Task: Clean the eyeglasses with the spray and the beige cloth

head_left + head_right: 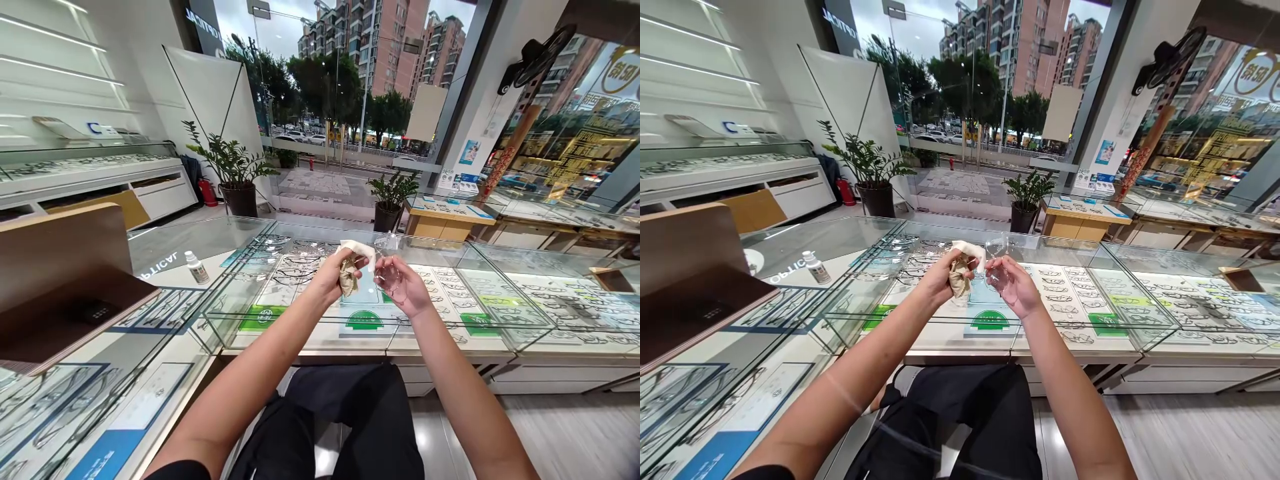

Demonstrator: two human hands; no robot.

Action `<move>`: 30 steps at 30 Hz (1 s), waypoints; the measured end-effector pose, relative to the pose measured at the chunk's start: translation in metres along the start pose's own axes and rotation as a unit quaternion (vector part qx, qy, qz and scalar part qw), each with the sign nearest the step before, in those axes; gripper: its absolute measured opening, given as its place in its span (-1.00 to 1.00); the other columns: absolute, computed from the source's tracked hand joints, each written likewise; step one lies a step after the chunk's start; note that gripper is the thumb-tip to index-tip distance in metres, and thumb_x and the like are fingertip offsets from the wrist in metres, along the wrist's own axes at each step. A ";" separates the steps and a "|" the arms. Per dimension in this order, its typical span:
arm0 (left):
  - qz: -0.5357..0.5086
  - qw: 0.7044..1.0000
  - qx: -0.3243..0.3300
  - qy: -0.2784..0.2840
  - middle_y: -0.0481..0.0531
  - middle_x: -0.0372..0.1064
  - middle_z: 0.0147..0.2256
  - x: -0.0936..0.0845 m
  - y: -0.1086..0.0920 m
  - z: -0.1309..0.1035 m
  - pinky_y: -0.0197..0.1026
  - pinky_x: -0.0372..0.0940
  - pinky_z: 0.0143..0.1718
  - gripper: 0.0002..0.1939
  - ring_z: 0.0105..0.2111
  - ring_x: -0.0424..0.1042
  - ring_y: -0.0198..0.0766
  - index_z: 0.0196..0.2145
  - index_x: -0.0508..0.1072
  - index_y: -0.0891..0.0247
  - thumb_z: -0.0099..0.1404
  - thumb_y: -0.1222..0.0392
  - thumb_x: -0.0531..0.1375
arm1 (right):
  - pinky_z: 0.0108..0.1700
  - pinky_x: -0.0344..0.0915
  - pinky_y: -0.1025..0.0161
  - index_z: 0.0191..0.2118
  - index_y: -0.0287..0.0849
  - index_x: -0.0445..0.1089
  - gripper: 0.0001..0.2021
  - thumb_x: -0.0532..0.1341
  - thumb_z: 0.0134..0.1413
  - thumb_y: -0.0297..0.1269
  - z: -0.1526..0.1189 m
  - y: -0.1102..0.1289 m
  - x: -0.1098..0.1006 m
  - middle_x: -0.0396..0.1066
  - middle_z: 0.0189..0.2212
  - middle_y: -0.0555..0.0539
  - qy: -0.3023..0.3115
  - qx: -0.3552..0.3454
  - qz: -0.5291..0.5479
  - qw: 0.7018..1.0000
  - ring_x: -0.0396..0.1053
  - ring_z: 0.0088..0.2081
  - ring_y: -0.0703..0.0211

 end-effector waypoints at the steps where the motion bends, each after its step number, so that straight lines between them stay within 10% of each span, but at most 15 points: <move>1: 0.014 1.000 -0.002 0.002 0.12 0.57 -0.28 -0.002 0.000 0.000 -0.39 0.24 -0.61 -0.77 -0.38 0.57 -0.26 -0.27 0.44 0.30 0.16 0.25 0.39 | -0.16 0.53 0.31 -0.30 -0.12 0.53 -0.86 0.38 0.22 -0.18 0.000 0.000 0.001 0.57 -0.19 -0.02 0.001 0.000 -0.001 1.000 0.52 -0.24 0.26; 30: 0.075 0.997 0.009 0.008 0.04 0.56 -0.33 -0.017 -0.003 -0.001 -0.17 0.45 -0.30 -0.70 -0.37 0.54 -0.22 -0.25 0.48 0.28 0.06 0.18 0.41 | -0.18 0.52 0.33 -0.29 -0.12 0.53 -0.84 0.42 0.17 -0.16 0.008 -0.010 0.009 0.54 -0.20 0.00 0.011 0.018 -0.017 1.000 0.51 -0.23 0.27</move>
Point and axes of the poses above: each hand's wrist, its own z-axis towards the middle knuckle, its own x-axis out of the palm, y = z × x, the point moved 5 cm from there along z, towards the middle knuckle
